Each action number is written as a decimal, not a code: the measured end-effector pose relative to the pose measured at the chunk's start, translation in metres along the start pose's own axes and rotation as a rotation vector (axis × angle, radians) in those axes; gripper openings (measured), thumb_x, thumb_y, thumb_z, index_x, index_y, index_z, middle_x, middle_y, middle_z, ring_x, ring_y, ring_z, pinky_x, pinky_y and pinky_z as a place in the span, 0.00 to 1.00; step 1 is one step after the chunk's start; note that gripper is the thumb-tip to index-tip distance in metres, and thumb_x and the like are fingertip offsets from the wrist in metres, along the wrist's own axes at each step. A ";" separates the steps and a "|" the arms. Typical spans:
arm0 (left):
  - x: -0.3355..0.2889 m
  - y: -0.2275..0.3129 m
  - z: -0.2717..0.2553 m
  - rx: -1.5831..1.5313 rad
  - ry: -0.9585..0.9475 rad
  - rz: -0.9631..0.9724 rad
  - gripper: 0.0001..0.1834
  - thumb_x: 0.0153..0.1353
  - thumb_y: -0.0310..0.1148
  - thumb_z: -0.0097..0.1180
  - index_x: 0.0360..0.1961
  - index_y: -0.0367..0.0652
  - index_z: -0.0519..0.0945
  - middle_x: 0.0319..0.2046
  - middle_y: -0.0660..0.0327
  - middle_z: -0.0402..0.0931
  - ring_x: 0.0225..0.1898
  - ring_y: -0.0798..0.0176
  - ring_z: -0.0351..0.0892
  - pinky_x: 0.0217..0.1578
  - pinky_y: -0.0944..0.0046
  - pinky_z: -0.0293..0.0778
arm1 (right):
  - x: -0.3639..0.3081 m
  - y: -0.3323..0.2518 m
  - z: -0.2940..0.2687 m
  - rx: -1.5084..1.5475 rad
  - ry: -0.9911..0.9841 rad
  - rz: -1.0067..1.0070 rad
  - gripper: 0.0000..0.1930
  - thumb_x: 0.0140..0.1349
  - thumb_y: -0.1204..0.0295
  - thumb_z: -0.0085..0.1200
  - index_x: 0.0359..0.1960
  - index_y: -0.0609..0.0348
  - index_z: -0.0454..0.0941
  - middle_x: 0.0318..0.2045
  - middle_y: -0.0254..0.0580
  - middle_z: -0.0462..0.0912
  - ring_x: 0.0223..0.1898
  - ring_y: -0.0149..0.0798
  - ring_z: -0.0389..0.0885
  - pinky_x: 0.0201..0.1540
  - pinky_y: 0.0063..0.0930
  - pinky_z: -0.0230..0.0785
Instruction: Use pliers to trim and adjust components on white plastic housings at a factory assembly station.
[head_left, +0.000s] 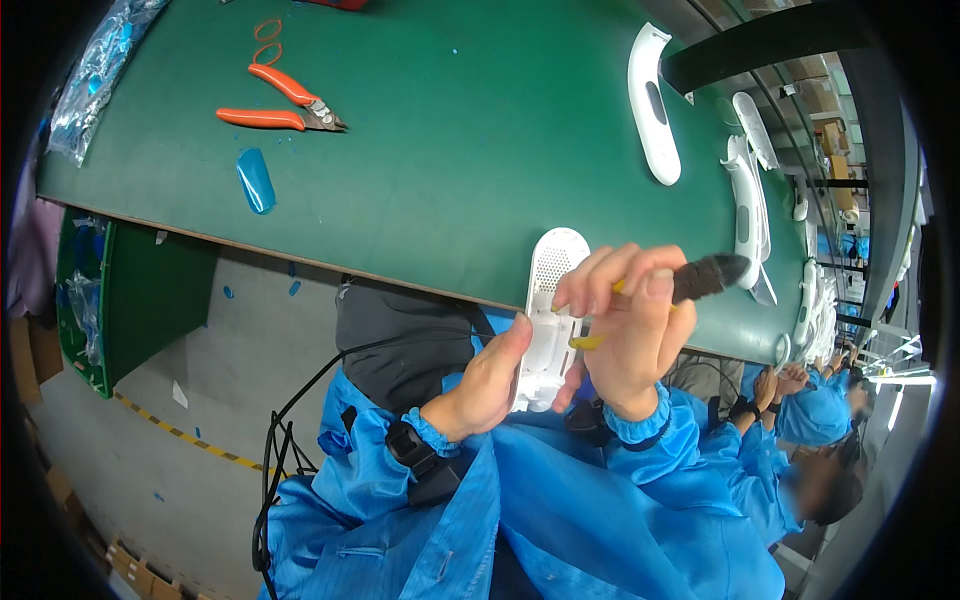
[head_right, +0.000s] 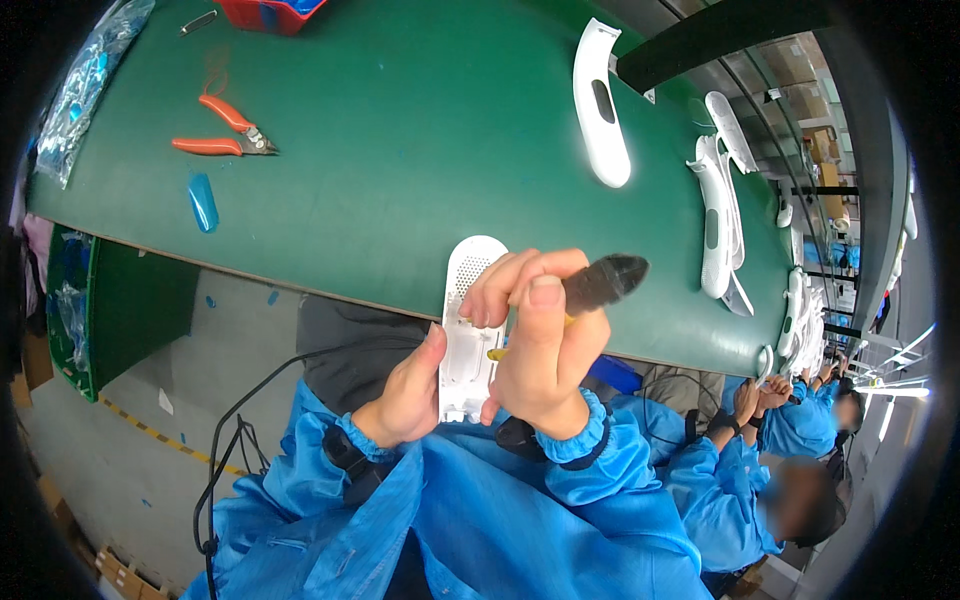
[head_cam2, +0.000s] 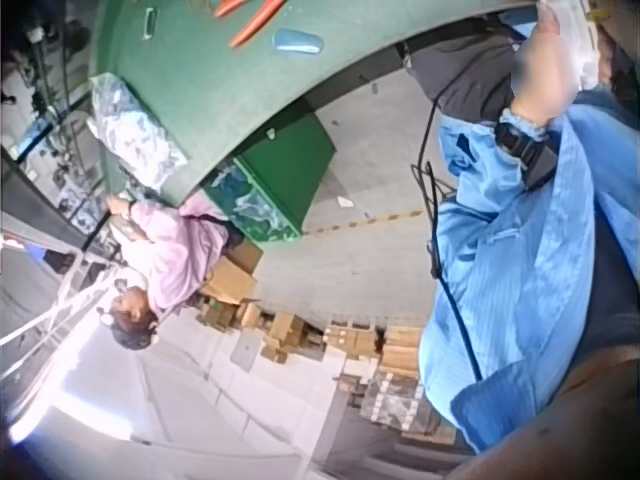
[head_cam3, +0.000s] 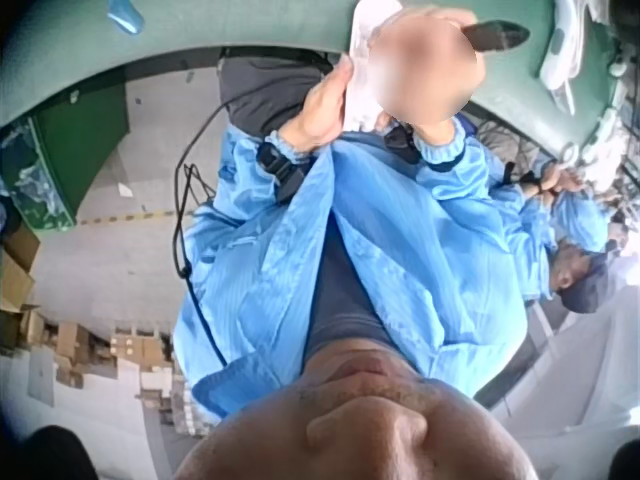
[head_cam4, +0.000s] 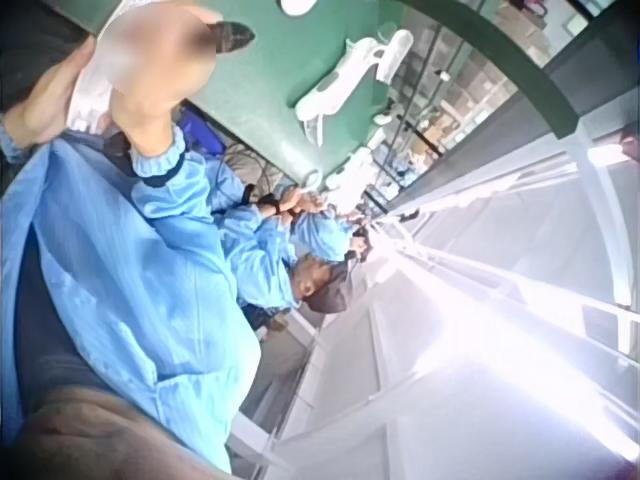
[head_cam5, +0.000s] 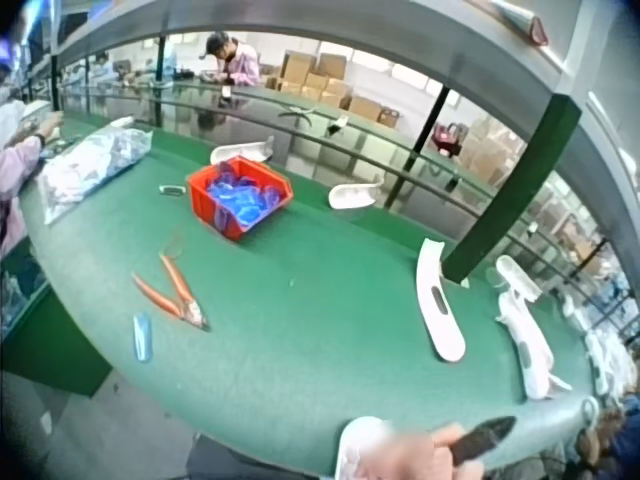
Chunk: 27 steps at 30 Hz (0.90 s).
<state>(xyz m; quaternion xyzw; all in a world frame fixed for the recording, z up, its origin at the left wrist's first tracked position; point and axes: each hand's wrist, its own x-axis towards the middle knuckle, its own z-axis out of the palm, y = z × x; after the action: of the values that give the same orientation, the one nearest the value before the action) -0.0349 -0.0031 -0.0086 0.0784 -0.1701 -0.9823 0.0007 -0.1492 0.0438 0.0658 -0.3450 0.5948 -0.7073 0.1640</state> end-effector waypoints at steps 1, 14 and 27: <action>-0.001 -0.002 0.003 -0.039 -0.019 -0.009 0.35 0.73 0.60 0.24 0.53 0.39 0.70 0.35 0.56 0.77 0.31 0.63 0.80 0.33 0.64 0.77 | -0.003 0.000 0.001 -0.021 0.021 0.042 0.14 0.75 0.63 0.37 0.35 0.60 0.61 0.20 0.41 0.66 0.23 0.36 0.67 0.29 0.36 0.71; -0.001 -0.011 -0.003 0.076 -0.048 0.023 0.37 0.73 0.61 0.24 0.56 0.38 0.69 0.37 0.56 0.77 0.36 0.61 0.79 0.38 0.62 0.76 | -0.004 0.000 -0.011 -0.050 0.055 0.085 0.13 0.75 0.65 0.38 0.35 0.64 0.63 0.21 0.42 0.72 0.23 0.34 0.73 0.30 0.30 0.71; -0.002 -0.011 -0.001 0.110 -0.034 0.037 0.36 0.73 0.60 0.22 0.55 0.38 0.70 0.36 0.55 0.77 0.34 0.62 0.79 0.36 0.63 0.76 | -0.005 0.004 -0.008 -0.018 0.107 0.097 0.12 0.75 0.66 0.37 0.38 0.65 0.63 0.20 0.41 0.71 0.22 0.33 0.72 0.29 0.30 0.71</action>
<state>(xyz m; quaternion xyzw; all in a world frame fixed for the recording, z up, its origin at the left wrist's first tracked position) -0.0329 0.0072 -0.0129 0.0587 -0.2253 -0.9724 0.0116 -0.1519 0.0515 0.0600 -0.2790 0.6251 -0.7105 0.1628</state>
